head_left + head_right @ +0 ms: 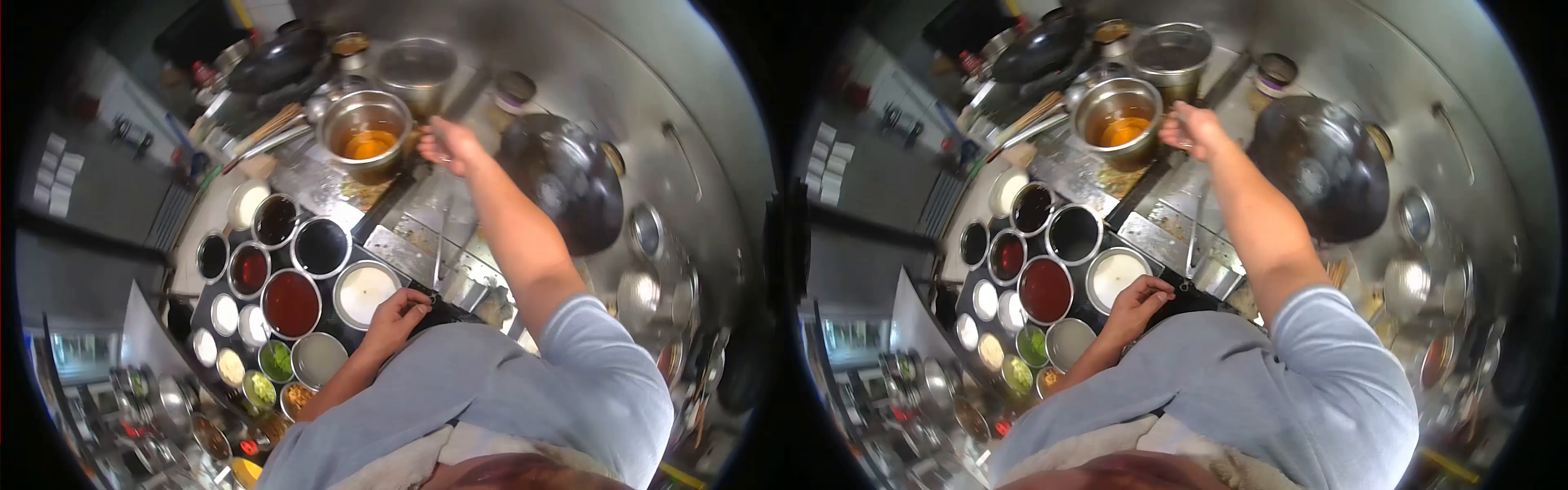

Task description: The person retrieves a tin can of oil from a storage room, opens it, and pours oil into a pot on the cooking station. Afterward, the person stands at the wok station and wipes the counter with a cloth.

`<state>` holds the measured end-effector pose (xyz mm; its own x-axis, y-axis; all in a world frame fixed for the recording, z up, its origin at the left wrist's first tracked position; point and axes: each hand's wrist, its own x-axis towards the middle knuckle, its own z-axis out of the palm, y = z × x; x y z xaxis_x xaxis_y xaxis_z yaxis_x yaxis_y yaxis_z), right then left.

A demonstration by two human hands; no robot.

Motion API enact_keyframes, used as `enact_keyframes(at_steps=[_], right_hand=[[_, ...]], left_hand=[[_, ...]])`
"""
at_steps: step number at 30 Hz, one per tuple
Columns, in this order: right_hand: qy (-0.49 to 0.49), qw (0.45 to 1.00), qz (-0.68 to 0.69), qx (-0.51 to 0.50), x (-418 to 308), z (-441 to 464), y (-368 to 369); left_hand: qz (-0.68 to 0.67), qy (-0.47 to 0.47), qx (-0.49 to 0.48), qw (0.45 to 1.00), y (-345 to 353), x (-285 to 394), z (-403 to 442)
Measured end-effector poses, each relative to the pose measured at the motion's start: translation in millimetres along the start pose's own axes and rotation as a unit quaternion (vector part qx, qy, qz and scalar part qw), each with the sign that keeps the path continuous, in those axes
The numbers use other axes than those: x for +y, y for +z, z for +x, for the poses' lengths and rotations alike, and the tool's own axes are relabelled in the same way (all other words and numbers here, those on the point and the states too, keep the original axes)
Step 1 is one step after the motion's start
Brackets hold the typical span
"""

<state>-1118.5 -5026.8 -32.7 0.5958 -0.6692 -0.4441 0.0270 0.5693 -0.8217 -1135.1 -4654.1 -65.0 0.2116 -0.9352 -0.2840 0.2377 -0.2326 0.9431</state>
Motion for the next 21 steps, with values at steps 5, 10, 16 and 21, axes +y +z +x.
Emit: enact_keyframes(at_steps=[5, 10, 16, 21], right_hand=[[-0.109, 0.942, -0.317, -0.026, 35.0, -36.7, -23.8], [-0.167, 0.943, -0.277, -0.080, 85.2, -212.8, -83.0], [-0.018, 0.977, -0.115, 0.179, 162.8, -381.6, -179.8], [-0.032, 0.925, -0.117, 0.360, 195.0, -452.1, -215.2]], left_hand=[[0.001, 0.005, -0.028, 1.000, 12.4, 2.5, 7.4], [0.029, -0.008, -0.105, 0.994, 27.2, 2.0, 25.8], [0.243, -0.017, -0.200, 0.949, 50.8, -14.9, 67.6], [0.504, 0.134, -0.221, 0.824, 97.6, -53.4, 113.0]])
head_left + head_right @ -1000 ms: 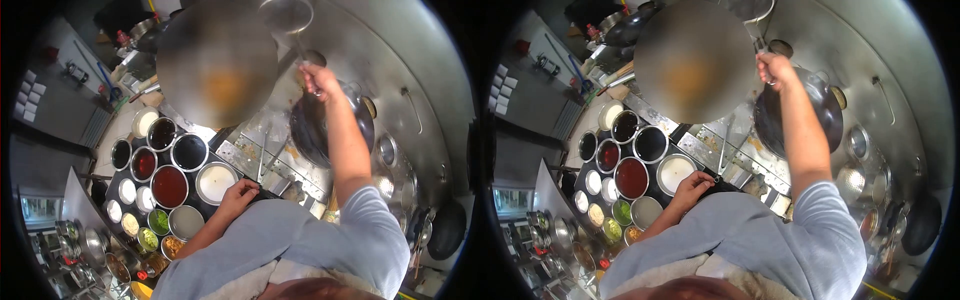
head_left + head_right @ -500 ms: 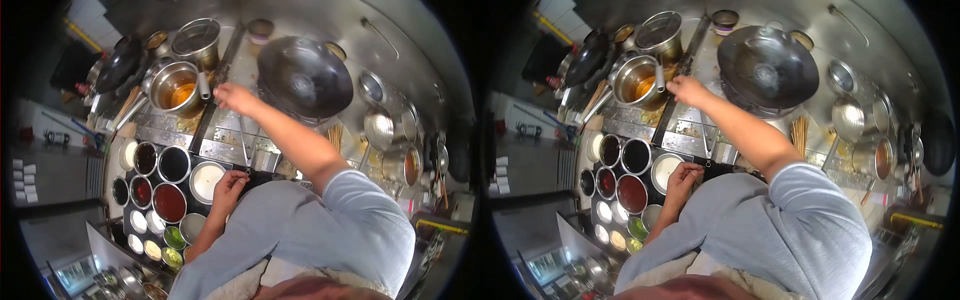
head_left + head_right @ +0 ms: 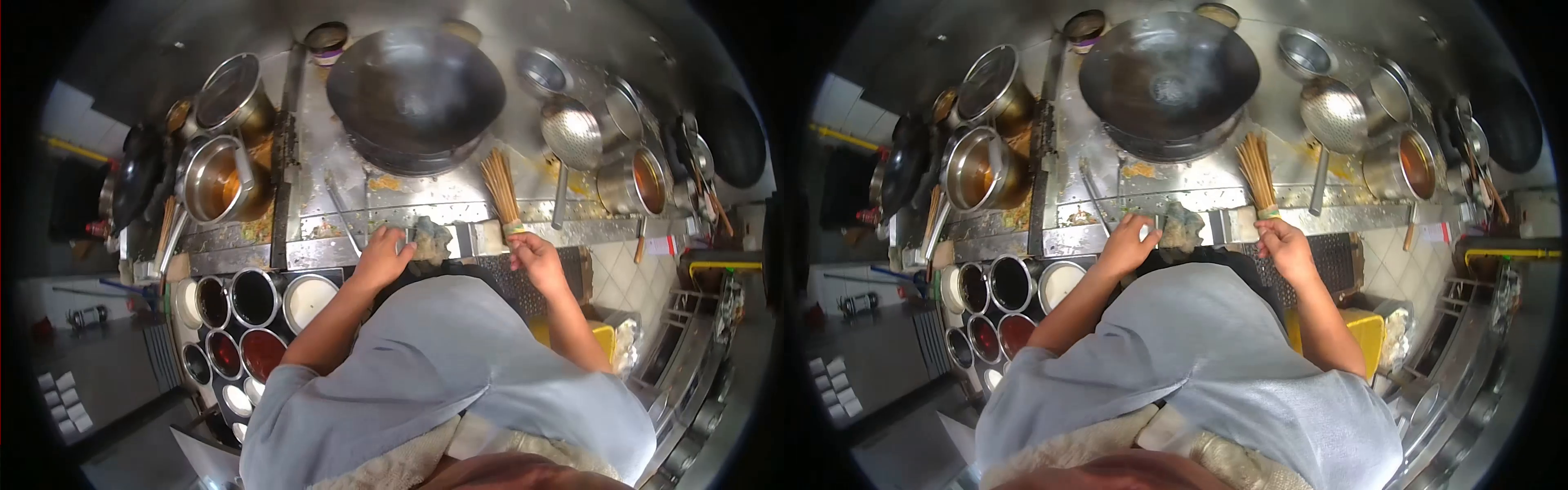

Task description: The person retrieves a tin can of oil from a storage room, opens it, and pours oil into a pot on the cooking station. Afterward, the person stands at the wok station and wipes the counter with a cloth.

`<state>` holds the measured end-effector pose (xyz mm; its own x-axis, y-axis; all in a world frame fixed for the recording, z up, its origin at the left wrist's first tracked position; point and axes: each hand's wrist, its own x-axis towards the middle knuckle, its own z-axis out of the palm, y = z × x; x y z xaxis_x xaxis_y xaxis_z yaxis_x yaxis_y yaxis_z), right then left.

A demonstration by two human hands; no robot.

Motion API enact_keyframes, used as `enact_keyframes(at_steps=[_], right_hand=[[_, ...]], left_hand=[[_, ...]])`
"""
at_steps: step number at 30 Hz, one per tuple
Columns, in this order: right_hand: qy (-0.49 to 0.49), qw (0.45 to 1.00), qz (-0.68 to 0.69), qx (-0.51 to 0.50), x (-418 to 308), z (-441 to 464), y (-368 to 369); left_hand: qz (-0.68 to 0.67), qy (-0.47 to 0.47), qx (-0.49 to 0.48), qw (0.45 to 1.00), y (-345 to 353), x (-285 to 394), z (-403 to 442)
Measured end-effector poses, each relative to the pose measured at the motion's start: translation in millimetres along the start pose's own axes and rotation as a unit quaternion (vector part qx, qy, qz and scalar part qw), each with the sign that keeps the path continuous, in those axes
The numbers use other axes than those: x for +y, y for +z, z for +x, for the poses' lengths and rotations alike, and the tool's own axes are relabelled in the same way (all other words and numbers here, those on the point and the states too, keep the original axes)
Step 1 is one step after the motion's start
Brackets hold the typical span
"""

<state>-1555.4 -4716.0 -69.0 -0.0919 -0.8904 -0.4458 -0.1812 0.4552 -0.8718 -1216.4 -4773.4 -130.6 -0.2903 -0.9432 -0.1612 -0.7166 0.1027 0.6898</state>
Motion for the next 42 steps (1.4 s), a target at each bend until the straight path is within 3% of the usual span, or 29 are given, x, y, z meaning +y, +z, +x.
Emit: enact_keyframes(at_steps=[2, 5, 7, 9, 12, 13, 15, 21, 24, 26, 28, 30, 35, 38, 41, 42], right_hand=[[-0.018, 0.999, -0.013, 0.029, -4.3, -14.5, -8.2], [-0.032, 0.998, -0.056, -0.005, 10.8, -20.6, -23.8], [-0.034, 0.989, -0.143, -0.015, 13.2, -26.4, -33.0], [-0.038, 0.975, -0.214, -0.047, 12.4, -22.3, -41.3], [-0.148, 0.943, -0.296, -0.039, 9.7, -21.8, -63.7], [-0.096, 0.943, -0.312, -0.064, -6.0, -22.8, -73.9], [-0.127, 0.942, -0.308, -0.045, -8.0, -19.2, -94.9], [-0.133, 0.948, -0.290, -0.007, -1.7, -12.8, -153.5], [-0.155, 0.940, -0.303, 0.000, 14.7, -7.6, -170.8], [-0.113, 0.960, -0.257, -0.010, 20.6, -3.3, -173.7], [-0.112, 0.972, -0.201, -0.050, 50.9, 15.8, -174.5], [-0.112, 0.973, -0.171, -0.103, 74.9, 37.6, -174.8], [-0.103, 0.961, -0.172, -0.193, 35.0, 43.1, -148.8], [-0.132, 0.949, -0.191, -0.215, 21.9, 57.0, -134.4], [-0.137, 0.942, -0.199, -0.232, 4.4, 60.7, -113.8], [-0.144, 0.937, -0.214, -0.236, -0.1, 60.6, -106.1]], left_hand=[[0.114, -0.007, -0.019, 0.993, 21.6, 2.3, 18.5], [0.232, -0.004, -0.044, 0.972, 56.9, 7.8, 39.1], [0.295, -0.022, -0.055, 0.954, 69.6, 7.7, 43.7], [0.294, -0.016, -0.069, 0.953, 68.6, 9.5, 44.2], [0.289, 0.019, -0.065, 0.955, 84.7, 22.6, 48.1], [0.289, 0.034, -0.062, 0.955, 88.4, 22.7, 45.3], [0.228, 0.058, -0.029, 0.972, 94.0, 30.5, 39.3], [0.248, 0.061, 0.023, 0.967, 111.4, 47.0, 31.1], [0.124, -0.053, 0.019, 0.991, 129.3, 56.8, 24.9], [0.085, -0.150, 0.005, 0.985, 127.9, 75.4, 23.2], [0.046, -0.182, 0.072, 0.980, 140.3, 57.7, 21.9], [0.023, -0.161, 0.104, 0.981, 146.6, 49.0, 25.1], [-0.020, -0.264, 0.091, 0.960, 139.9, 47.8, 20.9], [-0.192, -0.295, 0.103, 0.930, 121.3, 65.6, 1.0], [-0.285, -0.251, 0.157, 0.912, 125.7, 61.2, -15.4], [-0.385, -0.234, 0.175, 0.875, 124.4, 64.1, -19.3]])
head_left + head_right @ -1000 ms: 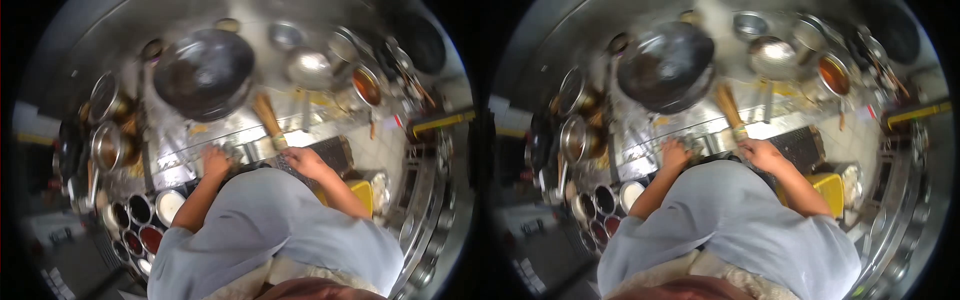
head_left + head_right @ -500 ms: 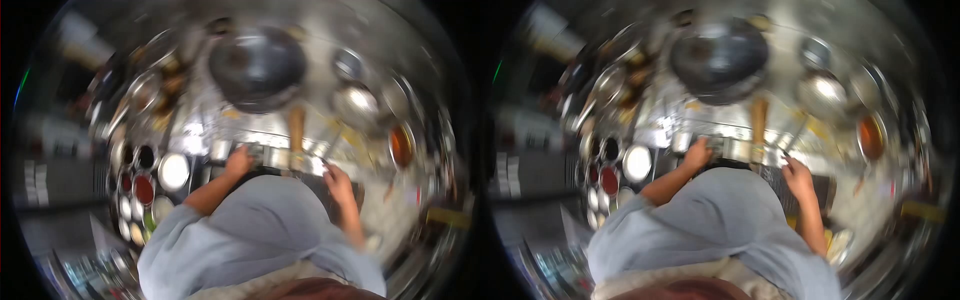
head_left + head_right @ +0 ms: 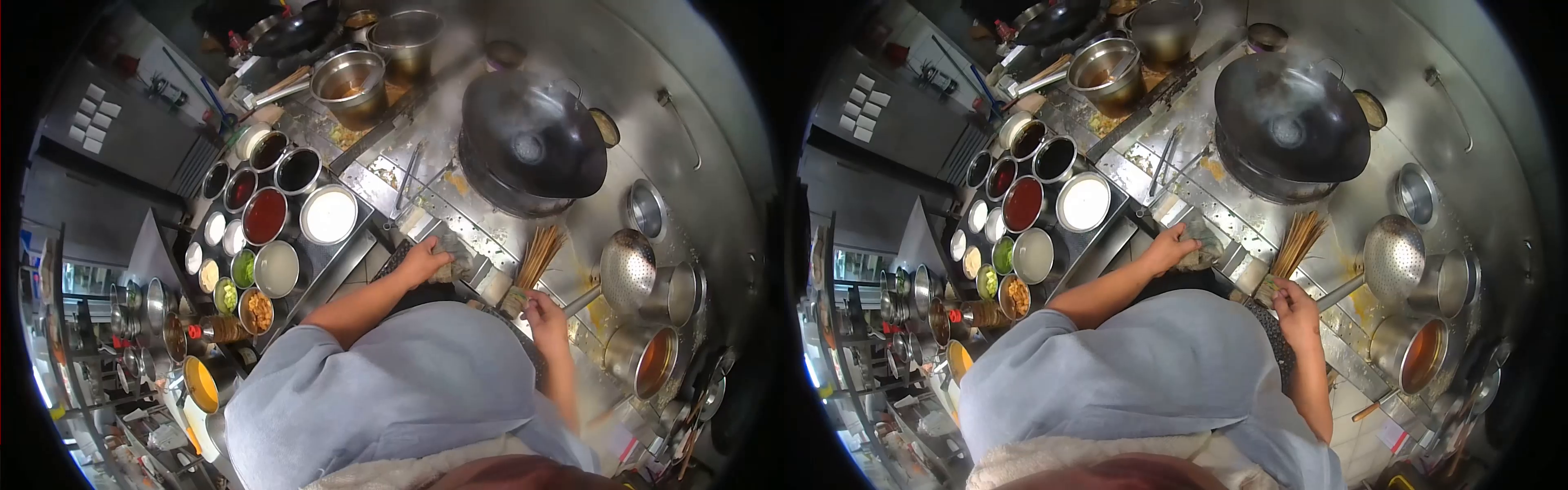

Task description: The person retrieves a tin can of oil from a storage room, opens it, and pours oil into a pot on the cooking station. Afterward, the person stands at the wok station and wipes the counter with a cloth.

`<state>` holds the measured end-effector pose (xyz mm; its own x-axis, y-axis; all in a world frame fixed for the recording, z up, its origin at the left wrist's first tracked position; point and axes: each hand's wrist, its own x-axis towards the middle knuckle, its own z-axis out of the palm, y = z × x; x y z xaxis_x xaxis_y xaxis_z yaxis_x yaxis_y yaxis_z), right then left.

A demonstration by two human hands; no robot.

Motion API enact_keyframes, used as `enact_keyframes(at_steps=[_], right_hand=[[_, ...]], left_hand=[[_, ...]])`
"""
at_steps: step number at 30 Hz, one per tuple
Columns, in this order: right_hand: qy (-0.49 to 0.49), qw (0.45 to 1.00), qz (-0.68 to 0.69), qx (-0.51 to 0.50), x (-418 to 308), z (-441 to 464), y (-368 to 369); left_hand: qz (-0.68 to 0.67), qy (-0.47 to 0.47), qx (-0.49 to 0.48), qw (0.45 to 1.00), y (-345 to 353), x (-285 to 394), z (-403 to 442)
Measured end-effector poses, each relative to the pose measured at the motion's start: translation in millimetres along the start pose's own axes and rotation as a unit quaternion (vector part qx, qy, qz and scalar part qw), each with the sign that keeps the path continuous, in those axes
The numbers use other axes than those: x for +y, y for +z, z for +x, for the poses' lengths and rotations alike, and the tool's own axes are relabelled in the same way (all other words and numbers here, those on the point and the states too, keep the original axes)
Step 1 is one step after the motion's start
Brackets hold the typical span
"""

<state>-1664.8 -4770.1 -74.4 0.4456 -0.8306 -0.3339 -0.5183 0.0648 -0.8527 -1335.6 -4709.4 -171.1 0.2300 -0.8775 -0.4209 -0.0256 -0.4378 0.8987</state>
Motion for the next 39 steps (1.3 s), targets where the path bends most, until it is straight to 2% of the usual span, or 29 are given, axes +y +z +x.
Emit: enact_keyframes(at_steps=[2, 4, 5, 8, 9, 12, 14, 15, 18, 19, 22, 23, 26, 28, 29, 31, 34, 35, 38, 39], right_hand=[[-0.012, 1.000, 0.000, -0.021, -12.4, 6.7, 18.0], [-0.021, 0.999, 0.000, -0.042, -23.5, 16.4, 38.9], [-0.032, 0.998, 0.044, -0.039, -31.5, 21.1, 52.5], [-0.057, 0.995, 0.082, 0.015, -40.3, 41.6, 93.8], [-0.033, 0.992, 0.124, -0.008, -40.0, 46.7, 100.6], [0.027, 0.971, 0.224, -0.084, -56.8, 60.1, 111.1], [0.062, 0.954, 0.260, -0.134, -80.2, 55.8, 110.8], [0.011, 0.979, 0.179, -0.096, -79.6, 57.7, 116.8], [0.017, 0.989, 0.142, -0.040, -74.2, 59.7, 126.2], [-0.002, 0.989, 0.150, -0.015, -77.3, 57.3, 127.5], [0.048, 0.990, 0.120, 0.050, -51.6, 57.3, 121.6], [0.092, 0.988, -0.050, 0.114, -60.4, 51.1, 115.3], [0.140, 0.909, -0.254, 0.300, -12.3, 42.3, 113.8], [0.226, 0.891, -0.270, 0.286, 18.4, 44.9, 111.6], [0.268, 0.880, -0.277, 0.278, 33.6, 47.6, 111.1], [0.280, 0.889, -0.243, 0.270, 67.1, 58.1, 115.4], [0.298, 0.894, -0.221, 0.253, 74.7, 60.5, 116.9], [0.303, 0.894, -0.218, 0.247, 69.7, 61.0, 115.9], [0.338, 0.890, -0.180, 0.246, 49.7, 61.4, 113.9], [0.340, 0.894, -0.168, 0.240, 54.2, 62.7, 113.6]], left_hand=[[-0.218, -0.012, -0.020, 0.976, -5.1, 20.6, -18.9], [-0.260, -0.022, -0.051, 0.964, -12.3, 22.9, -17.3], [-0.281, -0.021, -0.060, 0.958, -16.0, 32.8, -21.4], [-0.353, -0.025, -0.113, 0.928, -26.6, 65.2, -27.9], [-0.379, -0.030, -0.135, 0.915, -29.1, 73.3, -30.2], [-0.330, -0.013, -0.199, 0.923, -38.5, 90.7, -31.6], [-0.207, 0.022, -0.185, 0.961, -45.0, 93.4, -25.9], [-0.144, 0.042, -0.185, 0.971, -46.3, 94.0, -22.3], [-0.238, 0.020, -0.185, 0.953, -51.7, 83.3, -8.7], [-0.225, 0.016, -0.180, 0.957, -52.7, 79.4, -5.0], [-0.170, 0.014, -0.163, 0.972, -59.8, 70.7, 6.7], [-0.141, 0.019, -0.166, 0.976, -62.5, 67.5, 12.1], [-0.077, 0.007, -0.211, 0.974, -63.1, 64.6, 29.7], [-0.050, -0.003, -0.248, 0.967, -61.1, 69.2, 37.8], [0.033, 0.038, -0.238, 0.970, -57.1, 69.2, 42.6], [0.194, 0.121, -0.209, 0.951, -44.2, 62.1, 55.9], [0.376, 0.124, -0.264, 0.879, -28.8, 32.7, 73.5], [0.402, 0.202, -0.242, 0.860, -25.6, 8.5, 75.1], [0.434, 0.289, -0.292, 0.802, -32.4, 6.8, 70.9], [0.434, 0.281, -0.287, 0.807, -32.8, 9.9, 68.3]])
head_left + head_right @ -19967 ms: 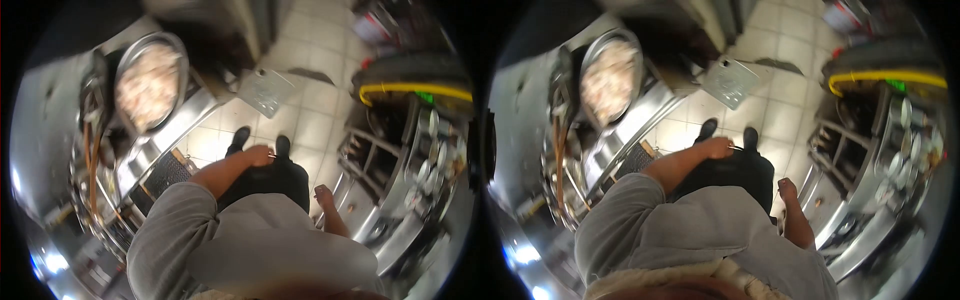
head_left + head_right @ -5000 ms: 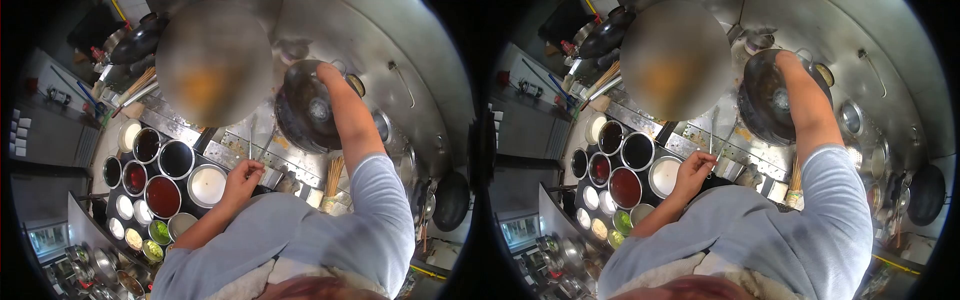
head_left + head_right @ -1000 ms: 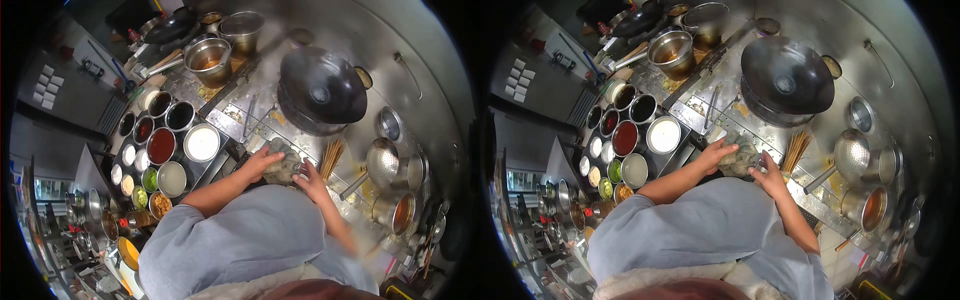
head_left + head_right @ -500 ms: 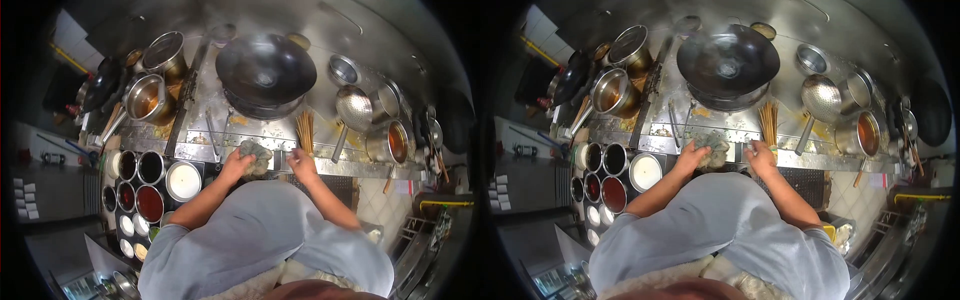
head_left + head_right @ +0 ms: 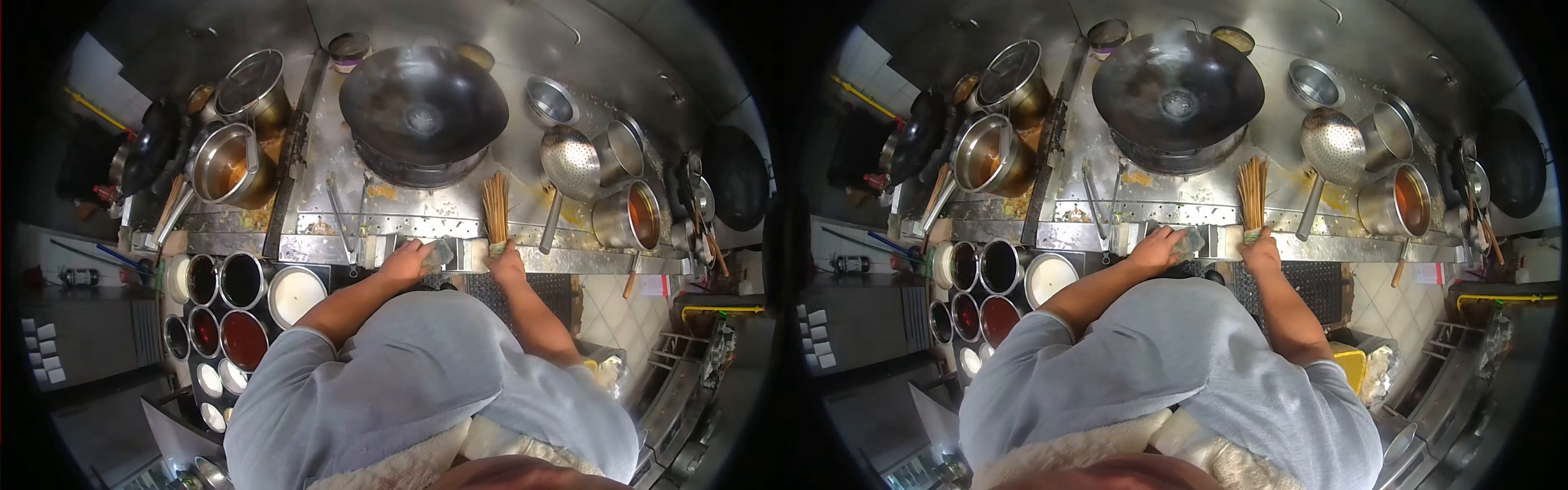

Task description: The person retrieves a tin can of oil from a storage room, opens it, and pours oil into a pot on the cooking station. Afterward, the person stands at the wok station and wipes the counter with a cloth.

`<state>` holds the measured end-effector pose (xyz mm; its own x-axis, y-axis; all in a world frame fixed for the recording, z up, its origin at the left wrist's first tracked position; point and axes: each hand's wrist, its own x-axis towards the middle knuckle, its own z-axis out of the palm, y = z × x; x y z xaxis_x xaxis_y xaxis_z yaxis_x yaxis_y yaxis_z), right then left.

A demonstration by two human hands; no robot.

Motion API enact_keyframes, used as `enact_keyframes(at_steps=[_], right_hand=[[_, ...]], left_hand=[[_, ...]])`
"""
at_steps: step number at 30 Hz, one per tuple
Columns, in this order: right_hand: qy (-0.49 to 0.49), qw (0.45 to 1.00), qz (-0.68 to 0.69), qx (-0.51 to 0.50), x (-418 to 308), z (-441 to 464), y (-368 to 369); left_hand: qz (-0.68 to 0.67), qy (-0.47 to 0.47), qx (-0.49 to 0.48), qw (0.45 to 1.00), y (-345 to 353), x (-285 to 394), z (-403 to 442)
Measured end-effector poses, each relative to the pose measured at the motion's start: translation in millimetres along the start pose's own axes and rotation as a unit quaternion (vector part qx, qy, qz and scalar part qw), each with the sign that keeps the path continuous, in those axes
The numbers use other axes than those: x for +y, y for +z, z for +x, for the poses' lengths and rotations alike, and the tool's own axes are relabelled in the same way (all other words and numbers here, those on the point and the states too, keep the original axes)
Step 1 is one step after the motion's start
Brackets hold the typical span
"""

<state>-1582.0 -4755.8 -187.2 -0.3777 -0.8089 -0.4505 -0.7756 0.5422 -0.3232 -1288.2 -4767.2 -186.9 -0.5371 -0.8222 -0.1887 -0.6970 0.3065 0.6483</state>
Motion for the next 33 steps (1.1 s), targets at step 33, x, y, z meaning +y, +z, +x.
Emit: enact_keyframes(at_steps=[33], right_hand=[[-0.271, 0.936, 0.080, 0.211, -13.1, -40.9, -65.0]], left_hand=[[0.196, -0.047, 0.093, 0.975, 3.0, -2.0, 1.4]])
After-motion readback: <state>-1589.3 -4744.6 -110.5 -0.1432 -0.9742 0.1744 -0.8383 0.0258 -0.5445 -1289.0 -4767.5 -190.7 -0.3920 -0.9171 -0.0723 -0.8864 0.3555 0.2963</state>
